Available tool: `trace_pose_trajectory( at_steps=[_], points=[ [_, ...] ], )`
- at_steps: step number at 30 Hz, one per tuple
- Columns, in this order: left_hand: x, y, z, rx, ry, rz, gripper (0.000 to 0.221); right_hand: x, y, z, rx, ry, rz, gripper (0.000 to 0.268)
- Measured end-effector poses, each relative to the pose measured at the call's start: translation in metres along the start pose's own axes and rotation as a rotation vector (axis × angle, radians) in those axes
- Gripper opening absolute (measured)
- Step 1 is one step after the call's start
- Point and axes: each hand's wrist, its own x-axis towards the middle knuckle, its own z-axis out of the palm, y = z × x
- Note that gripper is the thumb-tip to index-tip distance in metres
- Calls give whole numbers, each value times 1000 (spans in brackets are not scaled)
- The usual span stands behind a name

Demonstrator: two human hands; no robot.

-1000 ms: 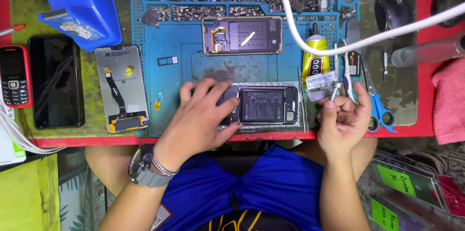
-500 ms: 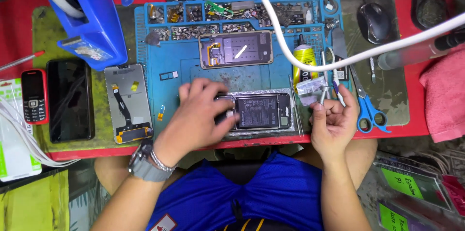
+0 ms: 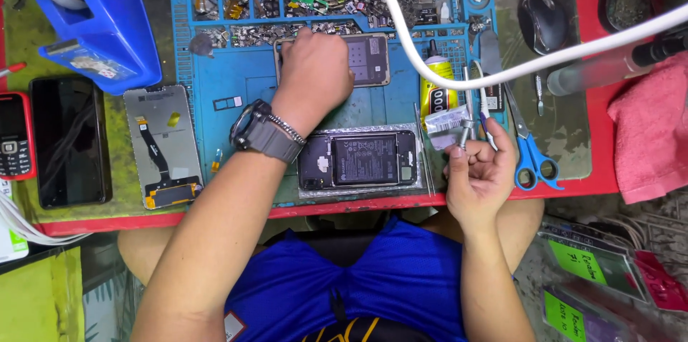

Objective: The person uses a screwdriver to remove screws from the back of a smartphone. They then lift the back cover, disconnect a ribbon cable, and place the cover aside. The person continues to use the screwdriver on the internal components of the phone.

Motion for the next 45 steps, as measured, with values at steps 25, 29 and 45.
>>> trace_pose_trajectory(
  at_steps=[25, 29, 45],
  points=[
    [-132, -63, -38, -79, 339, 289, 11, 17, -18, 4, -407, 91, -92, 39],
    [-152, -84, -90, -272, 265, 204, 26, 21, -26, 1, -777, 34, -80, 36],
    [-65, -69, -81, -84, -83, 59, 81, 36, -101, 43, -714, -149, -163, 36]
  ],
)
